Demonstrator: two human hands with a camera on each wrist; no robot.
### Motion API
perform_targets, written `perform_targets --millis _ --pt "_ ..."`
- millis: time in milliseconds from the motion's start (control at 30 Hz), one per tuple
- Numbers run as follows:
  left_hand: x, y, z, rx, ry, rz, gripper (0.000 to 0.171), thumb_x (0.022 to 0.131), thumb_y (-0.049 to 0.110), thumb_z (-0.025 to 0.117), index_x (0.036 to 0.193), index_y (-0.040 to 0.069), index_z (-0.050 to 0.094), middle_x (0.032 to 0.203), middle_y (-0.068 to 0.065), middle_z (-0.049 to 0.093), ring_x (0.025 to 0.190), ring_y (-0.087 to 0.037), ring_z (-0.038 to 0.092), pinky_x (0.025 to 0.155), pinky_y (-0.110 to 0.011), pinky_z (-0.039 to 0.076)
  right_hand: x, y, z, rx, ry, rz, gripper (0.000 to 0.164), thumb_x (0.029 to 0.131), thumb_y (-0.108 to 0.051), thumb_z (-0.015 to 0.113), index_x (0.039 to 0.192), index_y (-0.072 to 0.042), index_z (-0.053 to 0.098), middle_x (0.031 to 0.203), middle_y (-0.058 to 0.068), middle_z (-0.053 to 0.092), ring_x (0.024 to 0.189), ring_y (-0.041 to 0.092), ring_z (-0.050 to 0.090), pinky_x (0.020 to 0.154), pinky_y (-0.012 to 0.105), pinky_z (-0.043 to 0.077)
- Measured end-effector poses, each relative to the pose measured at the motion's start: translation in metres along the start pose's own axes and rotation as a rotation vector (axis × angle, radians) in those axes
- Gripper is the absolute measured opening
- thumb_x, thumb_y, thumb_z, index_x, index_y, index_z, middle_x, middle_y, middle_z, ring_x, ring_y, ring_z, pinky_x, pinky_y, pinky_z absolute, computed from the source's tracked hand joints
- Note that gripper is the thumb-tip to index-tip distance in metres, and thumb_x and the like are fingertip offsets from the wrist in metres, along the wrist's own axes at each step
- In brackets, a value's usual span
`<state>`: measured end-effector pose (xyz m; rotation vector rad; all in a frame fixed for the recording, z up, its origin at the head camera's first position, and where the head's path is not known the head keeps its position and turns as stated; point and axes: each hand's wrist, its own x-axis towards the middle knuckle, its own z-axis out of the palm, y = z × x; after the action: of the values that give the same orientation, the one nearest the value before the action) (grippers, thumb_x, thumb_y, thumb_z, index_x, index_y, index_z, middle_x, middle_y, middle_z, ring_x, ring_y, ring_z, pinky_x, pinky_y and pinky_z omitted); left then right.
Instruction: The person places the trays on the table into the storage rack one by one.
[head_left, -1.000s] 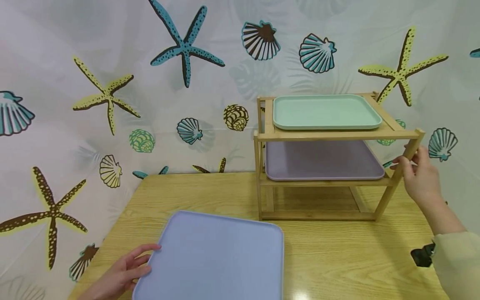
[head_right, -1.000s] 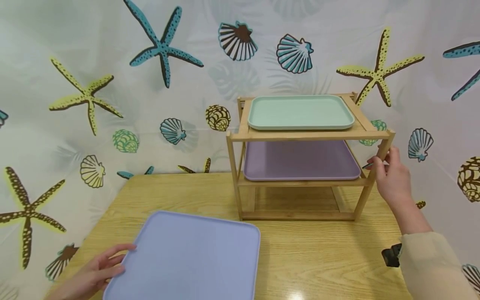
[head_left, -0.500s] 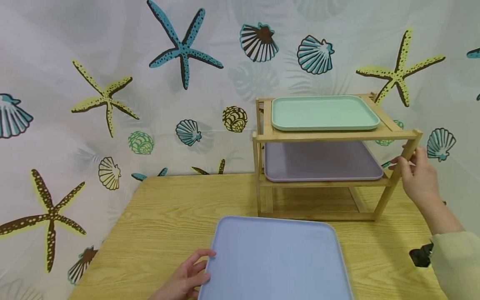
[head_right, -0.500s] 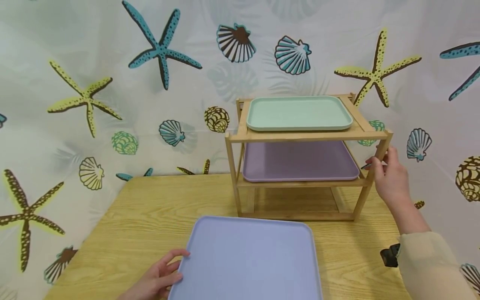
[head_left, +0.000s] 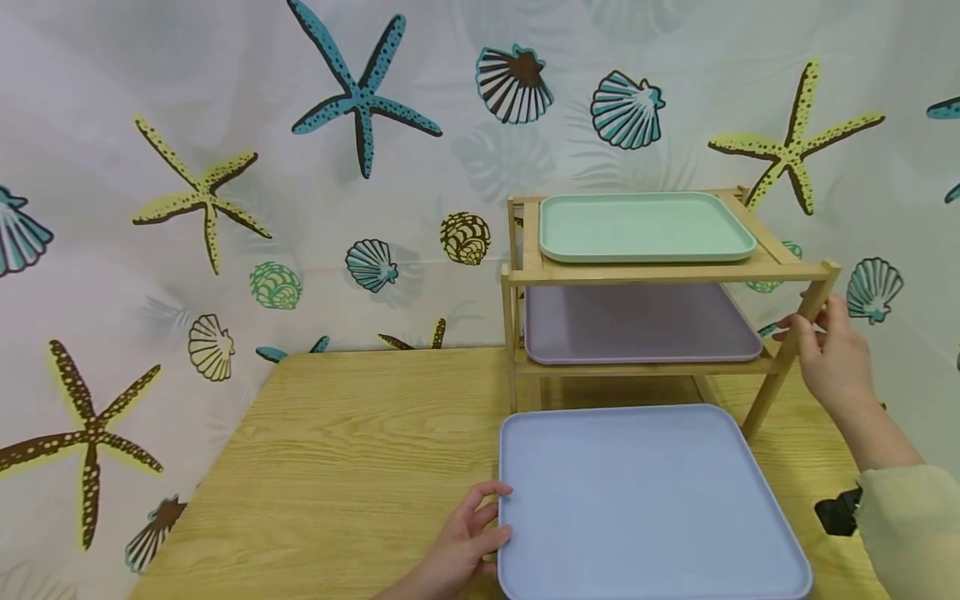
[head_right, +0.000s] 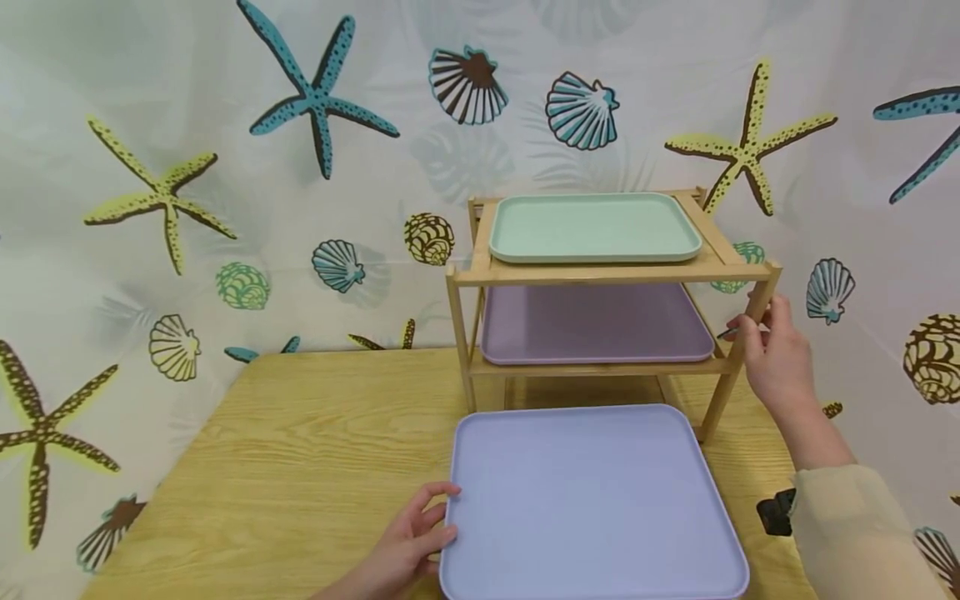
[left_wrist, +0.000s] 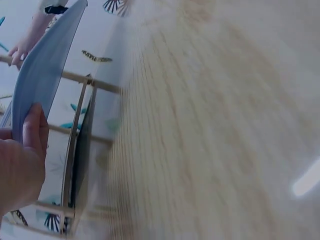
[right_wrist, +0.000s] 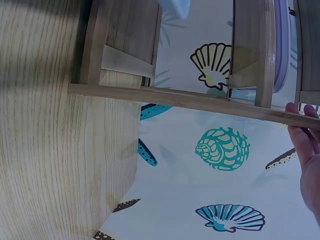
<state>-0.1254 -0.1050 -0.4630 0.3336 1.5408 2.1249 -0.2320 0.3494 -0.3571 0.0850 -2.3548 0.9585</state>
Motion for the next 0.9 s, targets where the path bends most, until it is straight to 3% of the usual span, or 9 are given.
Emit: perform_targets --millis 133,333,600,900 --pt "0.016 -0.005 0.016 0.015 0.076 0.02 0.047 0.094 -0.005 0.054 0.135 -0.002 0.032 0.114 -0.009 0.056 0.083 -0.018 0.064 0.058 -0.027 0.055 0.0 0.001 0.0 0.002 -0.002 0.003 0.036 0.106 -0.019 0.038 0.137 -0.002 0.032 0.105 0.025 0.064 0.073 -0.025 0.044 0.067 0.003 0.035" --pt "0.04 -0.012 0.028 0.0 0.164 0.038 0.044 0.093 -0.007 0.053 0.134 0.001 0.038 0.112 -0.01 0.057 0.084 -0.019 0.063 0.055 -0.026 0.053 0.0 0.003 0.001 0.015 0.016 -0.024 0.035 0.106 -0.017 0.039 0.136 0.0 0.033 0.103 0.025 0.063 0.073 -0.026 0.045 0.067 0.002 0.036" --pt "0.069 -0.022 0.031 0.035 0.255 0.042 0.041 0.091 -0.01 0.052 0.129 0.002 0.041 0.108 -0.011 0.057 0.074 -0.019 0.064 0.049 -0.025 0.051 -0.001 0.002 0.001 0.032 0.014 -0.04 0.033 0.105 -0.014 0.04 0.135 0.001 0.034 0.102 0.026 0.063 0.073 -0.025 0.046 0.066 0.002 0.037" --pt "0.08 -0.03 0.027 0.062 0.324 -0.021 0.037 0.094 -0.001 0.053 0.129 0.006 0.043 0.107 -0.008 0.061 0.072 -0.019 0.063 0.05 -0.031 0.053 0.0 0.002 0.002 0.044 0.017 -0.036 0.034 0.105 -0.014 0.04 0.135 0.001 0.033 0.103 0.027 0.062 0.073 -0.024 0.047 0.067 0.002 0.036"
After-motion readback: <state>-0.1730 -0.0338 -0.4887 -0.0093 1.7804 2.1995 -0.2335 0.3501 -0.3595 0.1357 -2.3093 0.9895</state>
